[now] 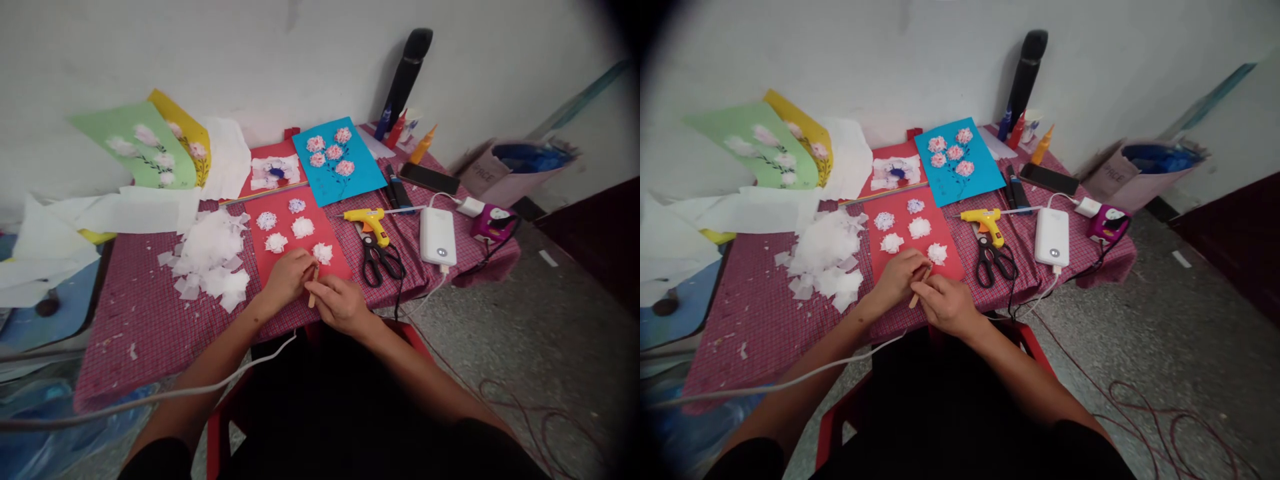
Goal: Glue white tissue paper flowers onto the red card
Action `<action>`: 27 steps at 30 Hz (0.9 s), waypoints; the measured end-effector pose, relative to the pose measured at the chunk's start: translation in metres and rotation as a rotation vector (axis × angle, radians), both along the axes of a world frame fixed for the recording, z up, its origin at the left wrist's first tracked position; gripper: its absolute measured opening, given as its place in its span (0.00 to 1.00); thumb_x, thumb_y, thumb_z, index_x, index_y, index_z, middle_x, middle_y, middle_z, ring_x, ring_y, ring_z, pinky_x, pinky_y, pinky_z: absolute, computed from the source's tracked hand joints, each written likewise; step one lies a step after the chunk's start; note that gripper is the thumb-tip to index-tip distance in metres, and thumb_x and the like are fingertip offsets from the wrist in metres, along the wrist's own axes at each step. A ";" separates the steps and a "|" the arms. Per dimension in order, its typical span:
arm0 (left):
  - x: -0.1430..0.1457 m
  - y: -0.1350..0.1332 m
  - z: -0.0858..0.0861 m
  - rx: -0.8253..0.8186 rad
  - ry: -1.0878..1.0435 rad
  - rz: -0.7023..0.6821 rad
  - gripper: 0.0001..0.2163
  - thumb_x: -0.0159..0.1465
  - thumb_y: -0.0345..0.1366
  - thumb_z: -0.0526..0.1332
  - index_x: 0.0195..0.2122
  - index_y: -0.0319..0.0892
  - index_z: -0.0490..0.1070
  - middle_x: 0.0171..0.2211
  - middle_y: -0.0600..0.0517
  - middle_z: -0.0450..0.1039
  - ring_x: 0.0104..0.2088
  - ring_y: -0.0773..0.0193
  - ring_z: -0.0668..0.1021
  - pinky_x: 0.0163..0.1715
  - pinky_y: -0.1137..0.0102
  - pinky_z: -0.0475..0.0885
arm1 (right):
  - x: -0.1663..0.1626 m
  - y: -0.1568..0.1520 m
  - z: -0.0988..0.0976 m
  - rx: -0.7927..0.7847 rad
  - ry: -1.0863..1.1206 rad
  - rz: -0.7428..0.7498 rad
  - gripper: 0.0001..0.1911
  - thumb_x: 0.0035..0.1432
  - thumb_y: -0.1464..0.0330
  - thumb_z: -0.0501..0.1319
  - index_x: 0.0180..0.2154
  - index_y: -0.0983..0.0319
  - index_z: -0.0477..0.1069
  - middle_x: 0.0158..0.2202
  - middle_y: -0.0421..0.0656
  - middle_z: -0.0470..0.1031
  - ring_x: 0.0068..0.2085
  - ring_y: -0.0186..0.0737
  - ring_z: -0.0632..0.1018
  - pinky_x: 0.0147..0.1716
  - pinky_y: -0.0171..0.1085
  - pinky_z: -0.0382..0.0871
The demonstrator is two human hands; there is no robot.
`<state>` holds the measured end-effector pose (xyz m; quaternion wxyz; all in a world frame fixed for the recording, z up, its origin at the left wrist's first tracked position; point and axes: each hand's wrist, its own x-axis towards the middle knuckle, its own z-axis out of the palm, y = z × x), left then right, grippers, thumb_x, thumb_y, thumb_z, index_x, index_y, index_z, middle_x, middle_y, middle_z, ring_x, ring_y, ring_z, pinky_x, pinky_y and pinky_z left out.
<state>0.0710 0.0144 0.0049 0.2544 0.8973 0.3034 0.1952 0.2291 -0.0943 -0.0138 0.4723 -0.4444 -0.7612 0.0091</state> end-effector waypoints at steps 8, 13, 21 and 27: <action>0.003 0.005 -0.002 -0.003 0.008 0.021 0.08 0.68 0.29 0.56 0.36 0.41 0.75 0.34 0.50 0.73 0.37 0.61 0.73 0.37 0.67 0.67 | 0.001 0.005 -0.003 -0.054 0.016 -0.009 0.19 0.66 0.75 0.59 0.56 0.56 0.75 0.35 0.43 0.79 0.30 0.35 0.77 0.29 0.33 0.72; 0.003 0.006 -0.001 -0.015 0.013 0.027 0.08 0.68 0.29 0.56 0.35 0.41 0.74 0.33 0.50 0.74 0.37 0.60 0.74 0.37 0.66 0.68 | 0.000 0.007 -0.001 -0.075 0.031 -0.001 0.19 0.66 0.75 0.58 0.56 0.57 0.74 0.36 0.44 0.79 0.32 0.37 0.78 0.31 0.35 0.74; -0.002 0.004 0.000 -0.146 -0.048 0.161 0.04 0.66 0.30 0.61 0.41 0.42 0.73 0.38 0.50 0.75 0.37 0.62 0.76 0.37 0.67 0.71 | 0.001 0.010 0.002 -0.091 0.033 -0.036 0.16 0.67 0.74 0.58 0.54 0.58 0.74 0.38 0.46 0.79 0.34 0.38 0.79 0.33 0.36 0.75; -0.004 0.004 -0.001 -0.124 -0.042 0.156 0.04 0.66 0.30 0.61 0.41 0.42 0.72 0.39 0.49 0.76 0.38 0.61 0.76 0.39 0.66 0.72 | 0.003 0.013 0.010 -0.128 0.068 -0.037 0.13 0.68 0.72 0.58 0.51 0.59 0.75 0.40 0.48 0.80 0.38 0.41 0.81 0.37 0.39 0.77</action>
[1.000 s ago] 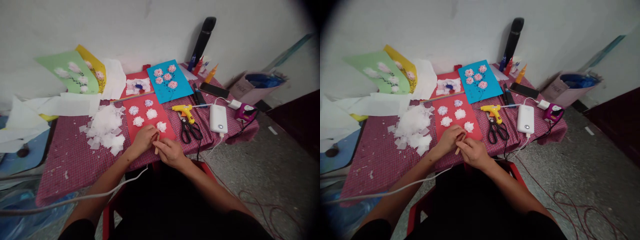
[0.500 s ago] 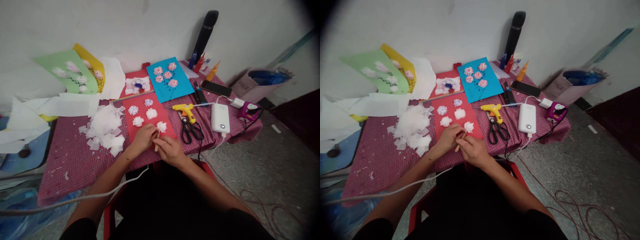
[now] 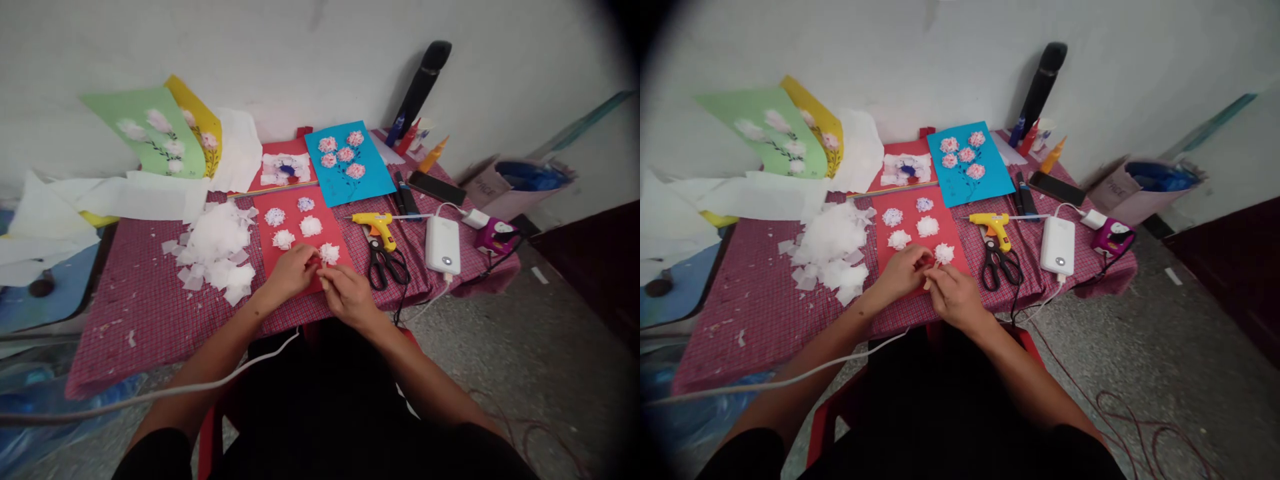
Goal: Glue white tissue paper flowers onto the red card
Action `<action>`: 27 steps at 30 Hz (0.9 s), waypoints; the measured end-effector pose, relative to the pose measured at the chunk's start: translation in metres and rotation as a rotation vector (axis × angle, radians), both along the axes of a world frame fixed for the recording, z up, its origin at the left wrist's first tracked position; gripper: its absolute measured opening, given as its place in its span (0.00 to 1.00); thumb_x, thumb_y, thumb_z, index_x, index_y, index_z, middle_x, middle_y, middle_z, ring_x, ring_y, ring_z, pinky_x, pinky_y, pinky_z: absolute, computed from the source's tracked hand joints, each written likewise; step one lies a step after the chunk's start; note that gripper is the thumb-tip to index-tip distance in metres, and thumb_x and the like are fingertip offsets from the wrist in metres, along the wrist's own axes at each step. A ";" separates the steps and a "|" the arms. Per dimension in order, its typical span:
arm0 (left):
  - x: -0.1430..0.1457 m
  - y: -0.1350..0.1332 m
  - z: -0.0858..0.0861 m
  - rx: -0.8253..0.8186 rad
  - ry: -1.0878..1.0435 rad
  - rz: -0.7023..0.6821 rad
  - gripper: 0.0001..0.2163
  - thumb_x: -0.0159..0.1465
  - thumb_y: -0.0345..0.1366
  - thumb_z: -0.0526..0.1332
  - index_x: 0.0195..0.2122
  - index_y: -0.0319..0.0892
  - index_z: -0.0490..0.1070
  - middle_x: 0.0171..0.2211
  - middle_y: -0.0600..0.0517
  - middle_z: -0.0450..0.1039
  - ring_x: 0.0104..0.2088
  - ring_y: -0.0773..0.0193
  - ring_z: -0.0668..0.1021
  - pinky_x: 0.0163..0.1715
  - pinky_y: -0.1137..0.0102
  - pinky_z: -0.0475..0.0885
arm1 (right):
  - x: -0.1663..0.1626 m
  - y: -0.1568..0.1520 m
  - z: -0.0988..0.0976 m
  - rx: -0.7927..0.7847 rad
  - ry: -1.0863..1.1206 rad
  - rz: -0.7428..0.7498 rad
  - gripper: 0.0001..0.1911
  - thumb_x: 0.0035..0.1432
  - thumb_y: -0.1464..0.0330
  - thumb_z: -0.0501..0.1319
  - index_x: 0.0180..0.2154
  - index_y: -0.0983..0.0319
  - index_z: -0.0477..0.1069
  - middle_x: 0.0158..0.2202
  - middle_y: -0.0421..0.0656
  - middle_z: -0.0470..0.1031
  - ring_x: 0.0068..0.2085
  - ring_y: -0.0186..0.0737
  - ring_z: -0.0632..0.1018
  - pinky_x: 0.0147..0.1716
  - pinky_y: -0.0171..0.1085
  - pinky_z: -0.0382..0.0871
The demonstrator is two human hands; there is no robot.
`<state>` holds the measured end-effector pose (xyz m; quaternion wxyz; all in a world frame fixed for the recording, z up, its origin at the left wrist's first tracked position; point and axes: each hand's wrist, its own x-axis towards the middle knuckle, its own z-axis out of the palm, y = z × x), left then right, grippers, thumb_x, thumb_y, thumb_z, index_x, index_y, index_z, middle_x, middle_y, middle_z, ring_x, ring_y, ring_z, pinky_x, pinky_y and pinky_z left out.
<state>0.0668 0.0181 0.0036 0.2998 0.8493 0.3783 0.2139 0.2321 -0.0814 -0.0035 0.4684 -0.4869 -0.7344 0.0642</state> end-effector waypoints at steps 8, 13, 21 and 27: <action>-0.003 0.003 -0.008 0.089 -0.031 -0.030 0.07 0.63 0.25 0.59 0.40 0.41 0.71 0.39 0.48 0.75 0.39 0.60 0.76 0.41 0.65 0.72 | 0.010 0.027 0.033 -0.153 0.020 -0.109 0.09 0.68 0.70 0.58 0.42 0.58 0.78 0.39 0.45 0.83 0.41 0.44 0.83 0.43 0.42 0.75; -0.004 0.003 -0.012 0.148 -0.018 -0.050 0.05 0.65 0.28 0.59 0.41 0.40 0.73 0.38 0.48 0.74 0.38 0.59 0.76 0.41 0.64 0.72 | 0.016 0.042 0.044 -0.241 0.027 -0.129 0.08 0.66 0.70 0.59 0.36 0.58 0.77 0.33 0.44 0.82 0.35 0.45 0.81 0.37 0.41 0.72; 0.000 0.003 -0.013 0.220 0.068 -0.122 0.11 0.70 0.31 0.57 0.49 0.38 0.77 0.42 0.44 0.76 0.43 0.56 0.78 0.45 0.61 0.75 | 0.018 0.043 0.047 -0.273 0.001 -0.124 0.08 0.66 0.69 0.59 0.35 0.59 0.76 0.32 0.44 0.81 0.34 0.44 0.81 0.36 0.41 0.70; 0.001 0.004 -0.014 0.245 0.115 -0.125 0.10 0.70 0.32 0.58 0.47 0.38 0.77 0.41 0.45 0.75 0.42 0.57 0.77 0.44 0.63 0.75 | 0.017 0.040 0.047 -0.240 0.011 -0.120 0.08 0.66 0.69 0.59 0.37 0.58 0.77 0.34 0.45 0.83 0.37 0.45 0.82 0.38 0.42 0.73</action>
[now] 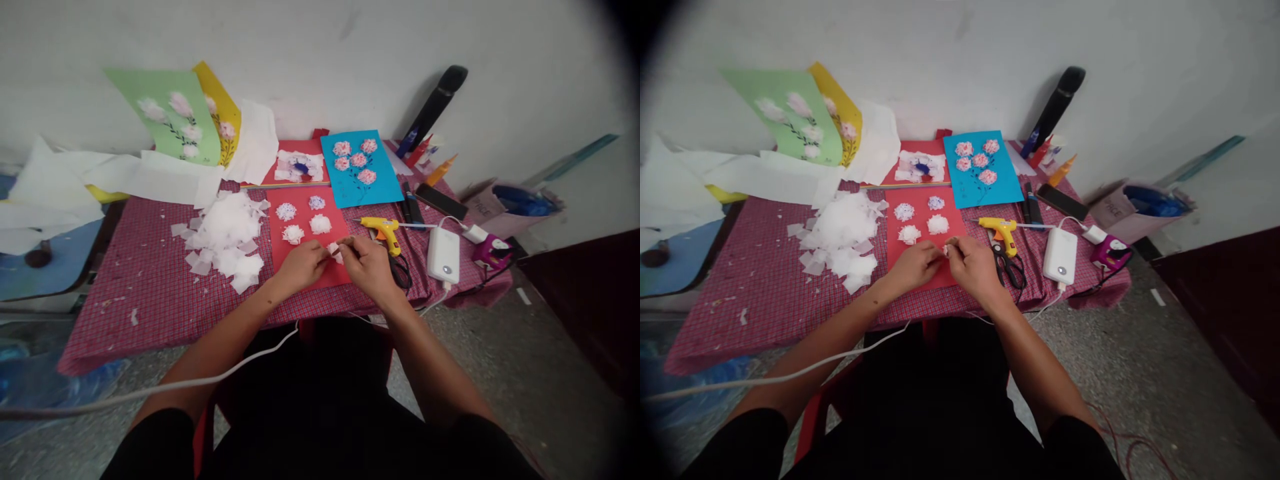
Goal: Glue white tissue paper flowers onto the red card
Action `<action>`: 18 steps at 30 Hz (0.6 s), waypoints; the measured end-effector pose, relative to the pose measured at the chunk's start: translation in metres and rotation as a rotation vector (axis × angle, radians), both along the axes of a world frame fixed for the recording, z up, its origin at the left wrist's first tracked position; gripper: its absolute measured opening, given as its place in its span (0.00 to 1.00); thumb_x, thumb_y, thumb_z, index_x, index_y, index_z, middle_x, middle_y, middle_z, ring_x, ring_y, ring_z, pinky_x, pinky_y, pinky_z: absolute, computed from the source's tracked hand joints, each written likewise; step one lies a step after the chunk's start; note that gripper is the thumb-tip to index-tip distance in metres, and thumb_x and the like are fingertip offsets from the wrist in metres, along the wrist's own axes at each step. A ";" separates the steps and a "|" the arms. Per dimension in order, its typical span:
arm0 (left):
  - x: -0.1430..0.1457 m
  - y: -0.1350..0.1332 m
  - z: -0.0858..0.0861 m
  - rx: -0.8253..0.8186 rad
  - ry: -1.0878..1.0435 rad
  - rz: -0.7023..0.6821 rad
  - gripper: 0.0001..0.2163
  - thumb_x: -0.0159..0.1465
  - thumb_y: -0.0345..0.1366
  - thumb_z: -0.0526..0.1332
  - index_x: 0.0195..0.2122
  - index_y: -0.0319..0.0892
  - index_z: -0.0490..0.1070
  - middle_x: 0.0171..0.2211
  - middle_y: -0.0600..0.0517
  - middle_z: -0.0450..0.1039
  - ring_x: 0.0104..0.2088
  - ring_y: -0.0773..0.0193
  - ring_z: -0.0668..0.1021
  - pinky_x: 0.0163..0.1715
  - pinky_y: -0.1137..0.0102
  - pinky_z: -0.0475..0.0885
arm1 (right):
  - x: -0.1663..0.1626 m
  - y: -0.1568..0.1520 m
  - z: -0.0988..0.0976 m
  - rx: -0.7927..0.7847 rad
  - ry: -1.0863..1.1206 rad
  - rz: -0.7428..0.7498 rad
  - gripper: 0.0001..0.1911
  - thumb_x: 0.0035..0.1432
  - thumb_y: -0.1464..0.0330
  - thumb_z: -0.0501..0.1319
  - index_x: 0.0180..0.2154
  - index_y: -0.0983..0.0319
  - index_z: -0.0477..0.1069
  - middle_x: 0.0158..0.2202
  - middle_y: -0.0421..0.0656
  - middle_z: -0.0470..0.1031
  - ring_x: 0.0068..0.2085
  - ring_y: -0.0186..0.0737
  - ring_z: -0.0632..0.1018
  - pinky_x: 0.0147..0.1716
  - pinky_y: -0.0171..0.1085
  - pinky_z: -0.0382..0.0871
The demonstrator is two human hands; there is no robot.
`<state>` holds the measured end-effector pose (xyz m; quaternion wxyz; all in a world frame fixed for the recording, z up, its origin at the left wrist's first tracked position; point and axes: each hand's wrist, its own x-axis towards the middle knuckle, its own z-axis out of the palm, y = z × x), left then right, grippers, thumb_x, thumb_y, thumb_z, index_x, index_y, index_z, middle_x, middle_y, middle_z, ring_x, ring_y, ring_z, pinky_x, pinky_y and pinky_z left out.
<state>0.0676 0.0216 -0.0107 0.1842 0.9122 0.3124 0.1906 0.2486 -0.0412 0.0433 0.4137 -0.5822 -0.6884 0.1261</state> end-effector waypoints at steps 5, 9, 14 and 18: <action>0.000 0.001 -0.001 0.014 0.005 0.001 0.09 0.70 0.32 0.57 0.44 0.38 0.77 0.39 0.45 0.74 0.40 0.57 0.77 0.42 0.63 0.74 | 0.000 -0.002 0.001 0.035 0.007 0.008 0.08 0.66 0.69 0.59 0.37 0.59 0.77 0.34 0.45 0.83 0.36 0.45 0.82 0.39 0.43 0.74; 0.001 0.001 -0.001 0.005 0.005 0.010 0.10 0.71 0.32 0.56 0.44 0.38 0.77 0.38 0.45 0.74 0.40 0.57 0.77 0.42 0.63 0.74 | -0.001 -0.004 0.004 0.054 0.004 0.000 0.07 0.65 0.69 0.59 0.38 0.58 0.77 0.34 0.44 0.83 0.37 0.44 0.82 0.40 0.43 0.74; 0.000 0.001 -0.003 0.003 -0.001 0.014 0.09 0.71 0.33 0.56 0.44 0.39 0.77 0.38 0.45 0.75 0.40 0.57 0.77 0.41 0.63 0.74 | -0.002 -0.003 0.004 0.037 0.032 0.001 0.07 0.65 0.69 0.60 0.38 0.58 0.77 0.34 0.44 0.83 0.37 0.45 0.83 0.39 0.43 0.74; -0.001 -0.001 -0.002 0.005 -0.022 0.031 0.09 0.70 0.32 0.56 0.45 0.39 0.76 0.39 0.45 0.75 0.41 0.57 0.77 0.42 0.63 0.74 | -0.001 -0.002 0.001 0.003 0.048 -0.002 0.07 0.65 0.69 0.59 0.38 0.58 0.78 0.34 0.44 0.83 0.36 0.45 0.82 0.39 0.42 0.74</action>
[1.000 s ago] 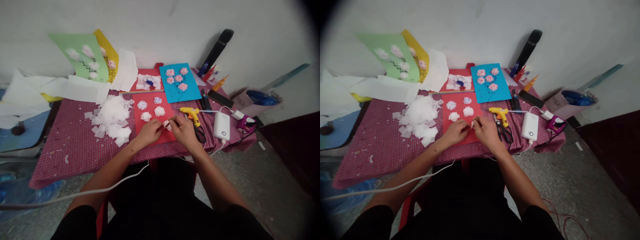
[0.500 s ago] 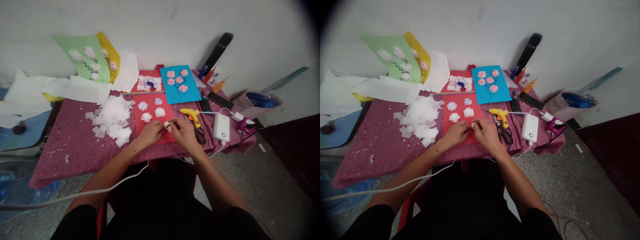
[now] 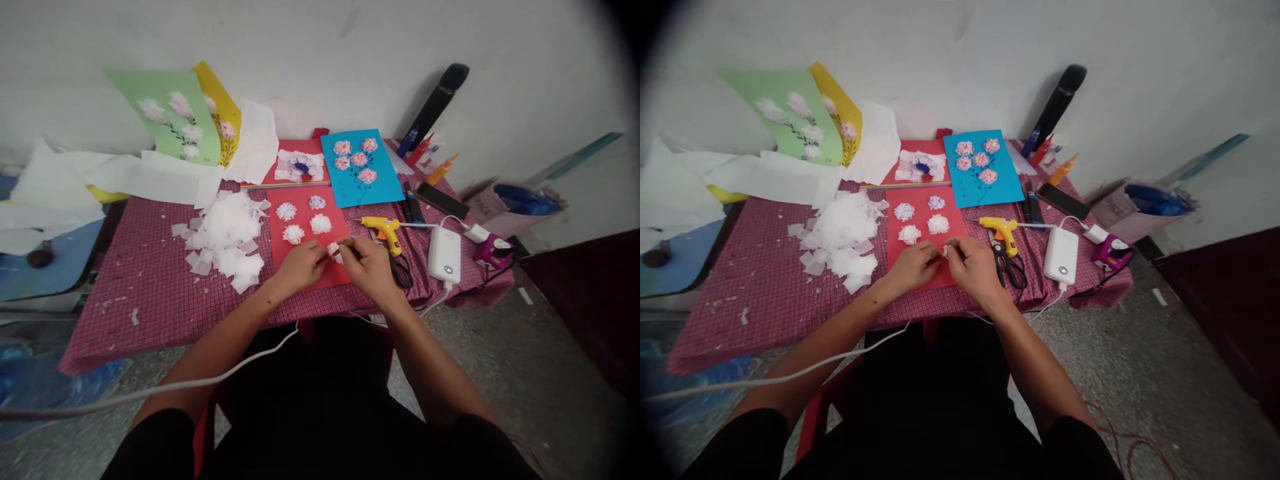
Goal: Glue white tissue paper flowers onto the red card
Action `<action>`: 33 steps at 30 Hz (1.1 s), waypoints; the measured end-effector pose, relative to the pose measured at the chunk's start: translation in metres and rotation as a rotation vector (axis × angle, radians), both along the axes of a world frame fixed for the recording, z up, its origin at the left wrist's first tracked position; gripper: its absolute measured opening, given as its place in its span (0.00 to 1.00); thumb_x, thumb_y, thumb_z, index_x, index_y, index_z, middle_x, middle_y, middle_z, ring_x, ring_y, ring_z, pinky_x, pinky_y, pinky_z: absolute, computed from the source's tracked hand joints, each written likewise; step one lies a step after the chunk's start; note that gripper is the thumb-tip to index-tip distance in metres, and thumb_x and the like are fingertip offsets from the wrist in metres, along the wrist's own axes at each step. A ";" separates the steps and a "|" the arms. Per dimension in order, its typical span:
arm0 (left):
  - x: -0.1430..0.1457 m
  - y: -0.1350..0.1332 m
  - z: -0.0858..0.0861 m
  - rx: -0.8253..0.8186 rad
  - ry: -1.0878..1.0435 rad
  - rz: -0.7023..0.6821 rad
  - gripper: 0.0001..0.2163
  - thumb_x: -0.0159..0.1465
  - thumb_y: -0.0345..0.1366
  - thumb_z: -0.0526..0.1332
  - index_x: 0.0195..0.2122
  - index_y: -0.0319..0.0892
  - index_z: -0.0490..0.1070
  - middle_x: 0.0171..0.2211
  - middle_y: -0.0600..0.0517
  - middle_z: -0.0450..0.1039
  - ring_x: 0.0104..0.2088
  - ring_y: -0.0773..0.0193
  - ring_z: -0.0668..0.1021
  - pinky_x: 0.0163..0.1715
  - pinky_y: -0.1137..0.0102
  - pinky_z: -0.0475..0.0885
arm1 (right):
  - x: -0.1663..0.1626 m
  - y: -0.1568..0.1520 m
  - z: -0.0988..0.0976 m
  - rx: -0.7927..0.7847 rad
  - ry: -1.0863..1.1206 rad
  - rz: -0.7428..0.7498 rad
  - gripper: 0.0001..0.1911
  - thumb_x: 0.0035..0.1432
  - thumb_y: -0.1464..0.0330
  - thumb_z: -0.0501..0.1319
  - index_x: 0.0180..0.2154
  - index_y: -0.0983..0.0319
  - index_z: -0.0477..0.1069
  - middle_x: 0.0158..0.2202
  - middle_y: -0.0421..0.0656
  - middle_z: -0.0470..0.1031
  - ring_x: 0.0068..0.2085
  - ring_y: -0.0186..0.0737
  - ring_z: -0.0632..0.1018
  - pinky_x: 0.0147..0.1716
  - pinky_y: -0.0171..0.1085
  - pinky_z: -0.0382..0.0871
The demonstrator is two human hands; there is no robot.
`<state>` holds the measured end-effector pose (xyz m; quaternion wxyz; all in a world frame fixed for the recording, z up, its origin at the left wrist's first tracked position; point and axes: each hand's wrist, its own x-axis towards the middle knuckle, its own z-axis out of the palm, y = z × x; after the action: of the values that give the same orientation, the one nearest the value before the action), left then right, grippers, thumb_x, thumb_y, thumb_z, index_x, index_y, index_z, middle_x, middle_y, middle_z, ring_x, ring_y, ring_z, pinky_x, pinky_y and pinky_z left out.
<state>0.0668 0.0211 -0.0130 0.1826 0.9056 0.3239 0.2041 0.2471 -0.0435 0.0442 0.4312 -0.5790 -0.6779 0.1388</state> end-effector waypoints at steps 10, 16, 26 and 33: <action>0.000 -0.001 0.005 0.030 0.045 -0.054 0.10 0.70 0.32 0.56 0.45 0.38 0.77 0.40 0.44 0.75 0.41 0.56 0.77 0.44 0.62 0.74 | 0.000 0.001 0.000 -0.002 -0.003 0.000 0.07 0.65 0.68 0.59 0.38 0.59 0.77 0.35 0.44 0.83 0.37 0.44 0.82 0.39 0.42 0.74; 0.001 0.000 0.004 0.015 0.042 -0.040 0.10 0.71 0.33 0.56 0.43 0.39 0.77 0.38 0.45 0.74 0.40 0.57 0.76 0.42 0.63 0.74 | -0.001 -0.001 0.005 -0.003 0.007 -0.019 0.08 0.65 0.68 0.59 0.37 0.58 0.77 0.34 0.44 0.83 0.36 0.44 0.82 0.38 0.42 0.74; -0.001 -0.002 0.006 0.031 -0.018 -0.047 0.09 0.69 0.30 0.56 0.42 0.38 0.76 0.38 0.45 0.75 0.41 0.57 0.76 0.43 0.62 0.74 | 0.000 0.001 -0.002 -0.010 0.005 -0.012 0.07 0.65 0.68 0.59 0.38 0.59 0.77 0.34 0.44 0.83 0.35 0.43 0.82 0.38 0.41 0.73; -0.002 -0.003 0.005 0.038 -0.015 -0.066 0.12 0.65 0.28 0.57 0.44 0.38 0.78 0.39 0.43 0.75 0.42 0.55 0.77 0.43 0.61 0.75 | 0.000 0.005 -0.002 0.006 -0.047 -0.021 0.08 0.65 0.68 0.59 0.35 0.58 0.76 0.31 0.43 0.81 0.33 0.43 0.80 0.35 0.41 0.70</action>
<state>0.0645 0.0185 -0.0077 0.1745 0.9175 0.2886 0.2110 0.2474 -0.0388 0.0422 0.4184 -0.5879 -0.6821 0.1188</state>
